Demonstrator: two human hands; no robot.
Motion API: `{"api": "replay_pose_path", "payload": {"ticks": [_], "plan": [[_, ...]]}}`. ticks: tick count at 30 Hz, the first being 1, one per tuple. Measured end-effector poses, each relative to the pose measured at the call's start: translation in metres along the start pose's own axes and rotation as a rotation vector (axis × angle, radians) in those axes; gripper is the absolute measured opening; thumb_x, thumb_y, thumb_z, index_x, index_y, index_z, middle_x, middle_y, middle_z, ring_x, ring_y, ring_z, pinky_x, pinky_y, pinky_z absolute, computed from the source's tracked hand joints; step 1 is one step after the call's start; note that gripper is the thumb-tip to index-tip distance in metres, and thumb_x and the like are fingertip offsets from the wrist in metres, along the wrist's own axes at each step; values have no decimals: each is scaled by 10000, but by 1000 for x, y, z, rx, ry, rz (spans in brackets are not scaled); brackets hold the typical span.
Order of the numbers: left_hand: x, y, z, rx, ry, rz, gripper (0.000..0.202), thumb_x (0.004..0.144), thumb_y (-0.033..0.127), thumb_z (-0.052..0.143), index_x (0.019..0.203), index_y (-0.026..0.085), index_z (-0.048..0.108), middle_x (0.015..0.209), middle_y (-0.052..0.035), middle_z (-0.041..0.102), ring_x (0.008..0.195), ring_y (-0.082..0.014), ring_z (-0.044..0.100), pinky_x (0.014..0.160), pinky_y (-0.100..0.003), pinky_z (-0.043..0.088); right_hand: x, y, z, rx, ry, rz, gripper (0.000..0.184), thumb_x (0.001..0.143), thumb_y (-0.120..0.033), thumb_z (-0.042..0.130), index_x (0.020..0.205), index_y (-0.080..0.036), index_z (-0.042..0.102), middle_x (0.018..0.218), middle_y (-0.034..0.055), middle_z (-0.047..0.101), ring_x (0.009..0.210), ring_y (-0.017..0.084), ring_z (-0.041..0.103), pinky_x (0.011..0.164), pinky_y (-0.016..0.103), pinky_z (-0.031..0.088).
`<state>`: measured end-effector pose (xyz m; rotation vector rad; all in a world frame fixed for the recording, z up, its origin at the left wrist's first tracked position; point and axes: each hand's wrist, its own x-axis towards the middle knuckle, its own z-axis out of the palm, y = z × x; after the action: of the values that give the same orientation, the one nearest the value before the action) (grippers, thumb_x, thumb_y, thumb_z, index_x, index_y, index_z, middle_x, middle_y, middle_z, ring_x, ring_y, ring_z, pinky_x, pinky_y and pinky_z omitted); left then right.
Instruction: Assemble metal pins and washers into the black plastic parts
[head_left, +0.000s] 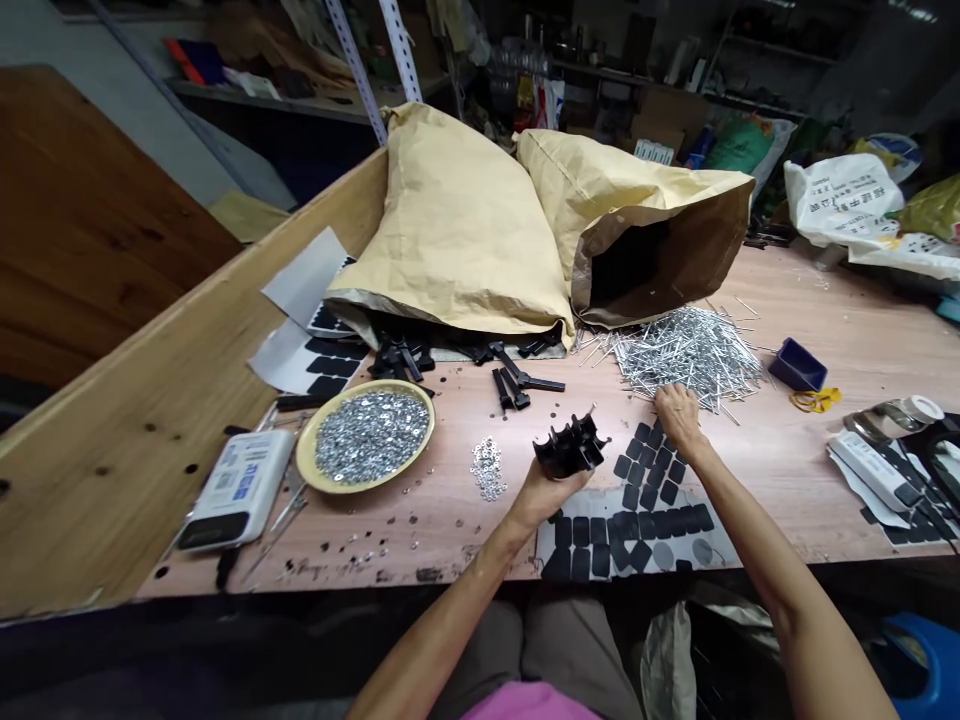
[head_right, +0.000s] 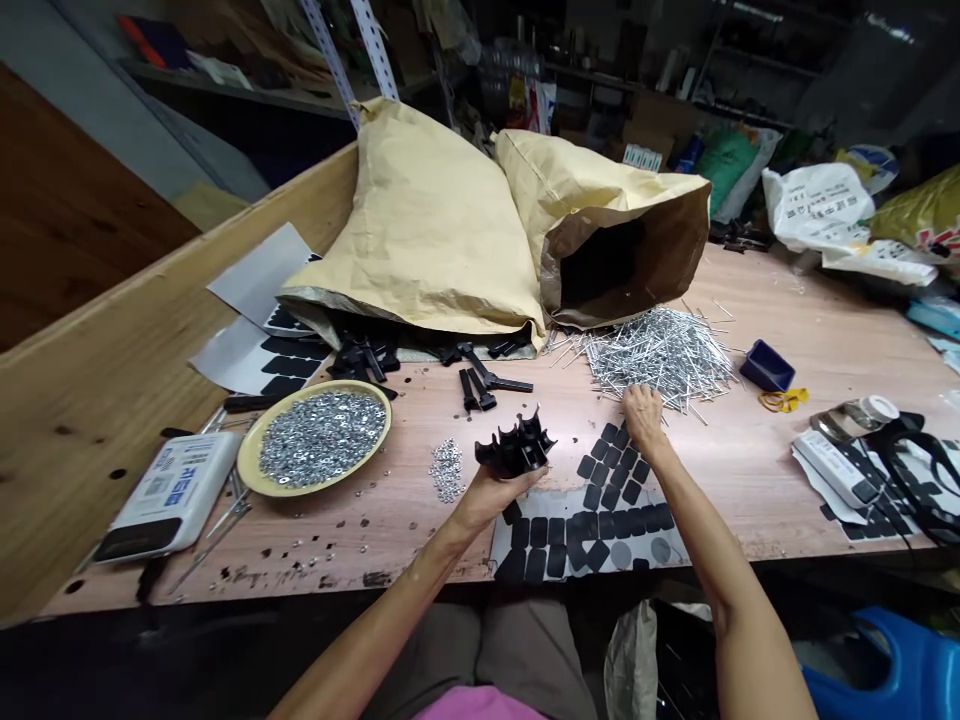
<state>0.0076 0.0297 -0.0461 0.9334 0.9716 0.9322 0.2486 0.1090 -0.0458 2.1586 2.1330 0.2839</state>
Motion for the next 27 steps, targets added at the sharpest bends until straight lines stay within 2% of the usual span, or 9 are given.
{"api": "replay_pose_path", "payload": {"ticks": [3,5,8,12,15,17,22,25,27], "plan": [[3,2,-5,155,25,36,205,623,216,712,817,149,707,819,-55,740,857,-246,676,741,-332,542,-2,4,-9,26,52,3,254,901,-117,409,909,-119,663,887,141,667,790,226,516,659,310,322],[5,1,-5,244,36,55,122,639,175,671,754,143,692,712,-36,719,751,-220,673,640,-286,525,-10,5,-23,130,189,-58,256,937,-187,390,963,-151,642,881,104,668,768,210,522,660,300,341],[8,-3,-1,372,70,104,136,625,85,603,728,150,662,616,8,668,636,-175,637,559,-236,468,-31,-3,-55,307,460,-291,229,951,-251,410,959,-192,631,867,54,665,755,184,524,670,288,370],[7,0,5,537,99,188,206,594,20,531,715,161,619,651,25,646,661,-159,616,595,-223,433,-58,-25,-97,202,610,-575,149,919,-228,496,920,-219,645,847,25,671,776,179,491,681,293,349],[2,5,8,595,85,212,234,591,15,503,738,174,594,659,32,625,683,-158,605,611,-222,420,-67,-37,-113,45,609,-654,180,908,-146,491,916,-228,651,840,22,676,788,183,469,701,311,327],[-1,8,9,606,78,228,237,590,18,494,735,184,579,645,39,606,668,-153,590,601,-219,410,-69,-43,-116,5,514,-689,222,914,-123,463,924,-233,655,844,29,673,773,177,469,704,312,336],[-1,7,12,553,84,236,220,567,16,509,686,186,581,618,38,599,635,-142,563,584,-218,400,-71,-46,-117,232,268,-760,266,920,-126,422,1016,-220,652,993,78,659,830,189,532,727,330,430],[-1,5,9,390,92,160,122,600,88,576,681,170,617,591,23,618,609,-152,571,561,-231,426,-64,-31,-114,533,329,-654,270,919,-227,462,1154,-227,596,1237,93,563,967,204,564,793,364,484],[-3,5,6,271,109,120,50,627,168,624,672,154,642,589,-5,636,614,-174,590,564,-260,459,-54,-15,-106,600,352,-455,255,916,-266,475,1126,-216,611,1203,92,575,936,194,592,798,359,498]]}}
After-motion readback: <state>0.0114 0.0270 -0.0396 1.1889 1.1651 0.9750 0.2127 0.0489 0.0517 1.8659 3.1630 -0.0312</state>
